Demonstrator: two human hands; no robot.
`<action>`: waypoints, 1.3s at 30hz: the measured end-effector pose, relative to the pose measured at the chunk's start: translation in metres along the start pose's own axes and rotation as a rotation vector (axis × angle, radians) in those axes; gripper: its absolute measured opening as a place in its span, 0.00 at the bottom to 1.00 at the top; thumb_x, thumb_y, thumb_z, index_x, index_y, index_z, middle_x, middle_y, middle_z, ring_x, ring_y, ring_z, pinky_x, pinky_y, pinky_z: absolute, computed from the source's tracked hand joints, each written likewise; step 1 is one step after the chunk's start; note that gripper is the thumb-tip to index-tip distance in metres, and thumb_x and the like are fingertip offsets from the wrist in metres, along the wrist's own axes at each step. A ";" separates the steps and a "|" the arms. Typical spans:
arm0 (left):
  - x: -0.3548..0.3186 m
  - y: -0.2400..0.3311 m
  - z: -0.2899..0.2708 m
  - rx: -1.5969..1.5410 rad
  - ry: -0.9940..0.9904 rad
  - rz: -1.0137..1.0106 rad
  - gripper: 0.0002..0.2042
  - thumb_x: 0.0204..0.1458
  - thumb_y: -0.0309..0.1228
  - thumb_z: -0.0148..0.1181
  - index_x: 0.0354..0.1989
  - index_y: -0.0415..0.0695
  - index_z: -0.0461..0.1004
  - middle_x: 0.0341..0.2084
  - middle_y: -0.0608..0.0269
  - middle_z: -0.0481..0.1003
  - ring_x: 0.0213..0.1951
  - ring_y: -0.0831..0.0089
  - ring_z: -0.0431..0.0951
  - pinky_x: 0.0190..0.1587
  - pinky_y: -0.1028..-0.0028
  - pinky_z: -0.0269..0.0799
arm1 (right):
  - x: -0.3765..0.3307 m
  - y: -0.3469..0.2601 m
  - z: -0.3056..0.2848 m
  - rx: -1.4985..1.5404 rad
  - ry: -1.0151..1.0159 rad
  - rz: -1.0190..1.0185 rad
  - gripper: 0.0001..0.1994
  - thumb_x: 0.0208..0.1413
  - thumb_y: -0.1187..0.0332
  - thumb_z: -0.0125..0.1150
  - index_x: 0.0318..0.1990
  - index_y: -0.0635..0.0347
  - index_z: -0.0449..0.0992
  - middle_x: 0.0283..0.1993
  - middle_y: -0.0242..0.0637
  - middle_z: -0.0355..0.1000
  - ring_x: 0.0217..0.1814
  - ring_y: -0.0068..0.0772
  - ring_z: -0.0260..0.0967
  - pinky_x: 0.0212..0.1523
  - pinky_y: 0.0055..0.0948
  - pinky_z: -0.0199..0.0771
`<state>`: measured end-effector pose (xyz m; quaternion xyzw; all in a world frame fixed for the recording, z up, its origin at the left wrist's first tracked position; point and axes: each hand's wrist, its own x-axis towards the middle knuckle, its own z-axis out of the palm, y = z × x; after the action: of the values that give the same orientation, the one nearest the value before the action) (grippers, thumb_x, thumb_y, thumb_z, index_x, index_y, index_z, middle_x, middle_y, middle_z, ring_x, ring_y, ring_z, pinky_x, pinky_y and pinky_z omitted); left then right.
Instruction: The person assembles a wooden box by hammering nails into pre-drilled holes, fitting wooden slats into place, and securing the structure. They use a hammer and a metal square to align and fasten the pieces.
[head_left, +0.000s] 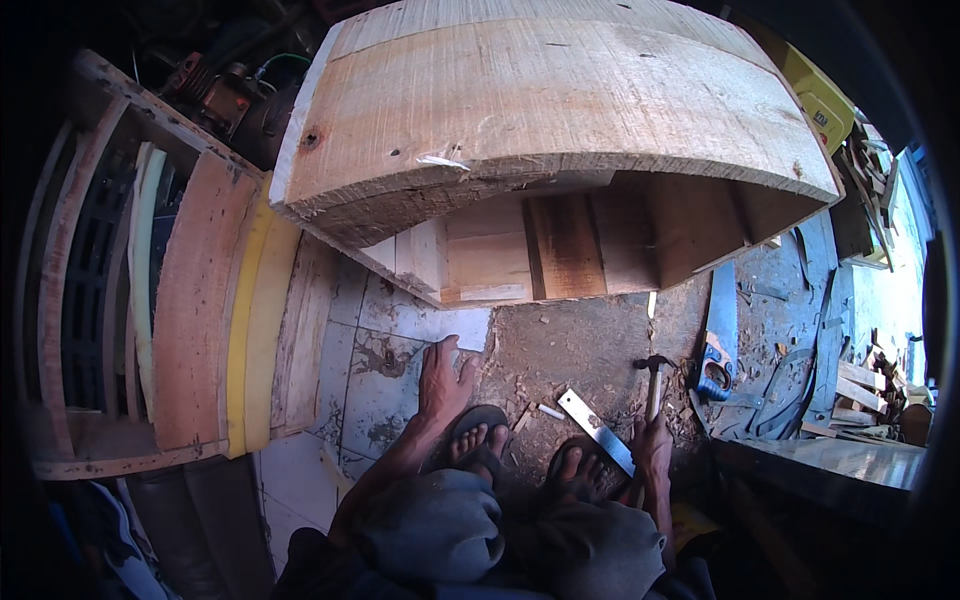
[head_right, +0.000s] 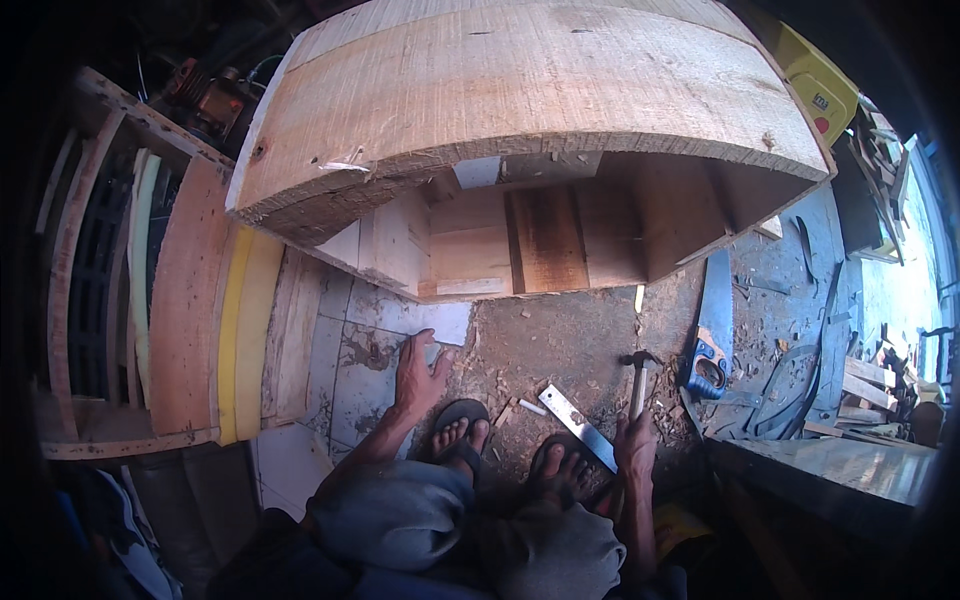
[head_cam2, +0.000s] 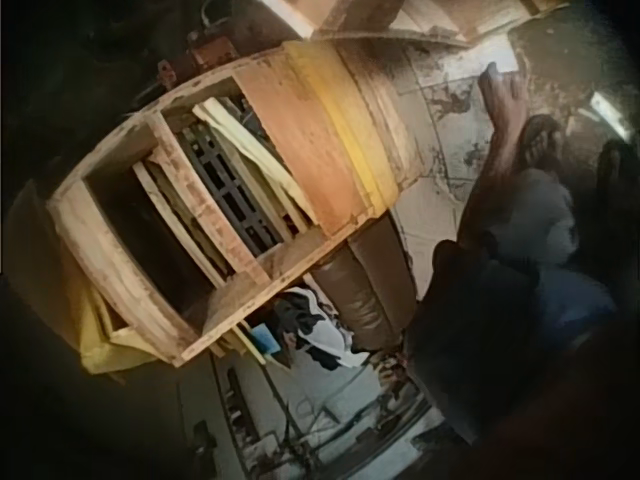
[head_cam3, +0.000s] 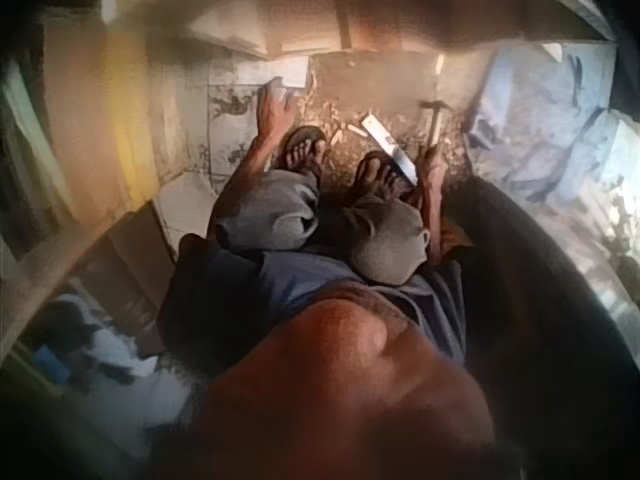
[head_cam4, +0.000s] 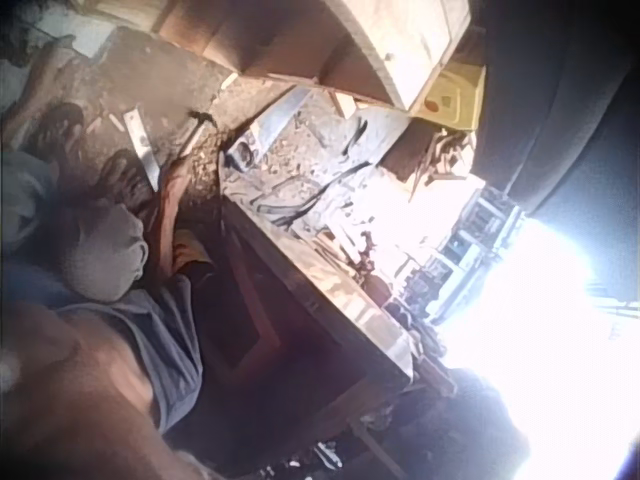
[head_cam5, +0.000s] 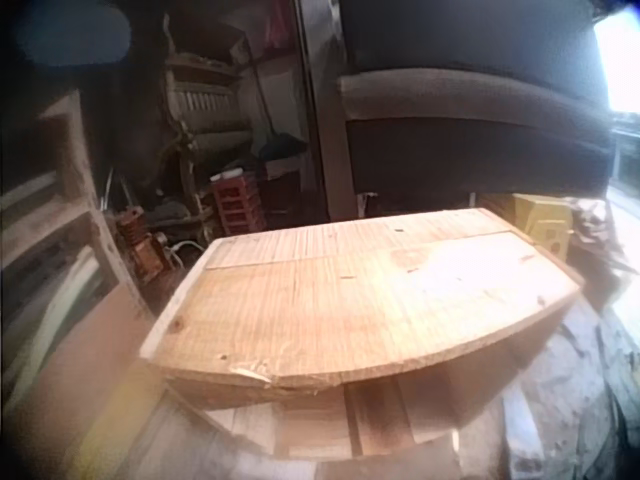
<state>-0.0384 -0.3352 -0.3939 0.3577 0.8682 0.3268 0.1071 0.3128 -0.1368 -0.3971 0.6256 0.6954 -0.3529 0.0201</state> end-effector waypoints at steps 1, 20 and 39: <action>-0.008 -0.009 0.007 -0.042 0.022 -0.095 0.28 0.56 0.36 0.66 0.61 0.35 0.63 0.51 0.44 0.71 0.55 0.48 0.70 0.60 0.53 0.65 | 0.001 0.008 -0.005 -0.053 -0.005 0.070 0.18 0.63 0.57 0.60 0.47 0.63 0.67 0.40 0.65 0.77 0.43 0.69 0.77 0.42 0.58 0.75; 0.129 -0.031 0.022 -0.440 0.377 -0.279 0.32 0.57 0.47 0.68 0.57 0.28 0.71 0.55 0.39 0.76 0.59 0.54 0.75 0.61 0.64 0.69 | 0.201 -0.151 -0.164 0.463 0.084 -0.635 0.44 0.50 0.55 0.76 0.70 0.62 0.60 0.63 0.56 0.69 0.63 0.50 0.69 0.63 0.47 0.69; 0.156 0.241 -0.299 0.801 0.264 0.251 0.27 0.56 0.54 0.63 0.54 0.44 0.79 0.26 0.45 0.82 0.35 0.52 0.85 0.38 0.54 0.80 | 0.128 -0.166 0.002 1.462 -0.132 -0.206 0.24 0.49 0.63 0.72 0.52 0.60 0.70 0.48 0.41 0.73 0.49 0.38 0.75 0.43 0.42 0.77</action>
<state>-0.1437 -0.2465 -0.0028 0.4289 0.8824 0.0178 -0.1923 0.1371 -0.0225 -0.3815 0.3884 0.3355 -0.7629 -0.3932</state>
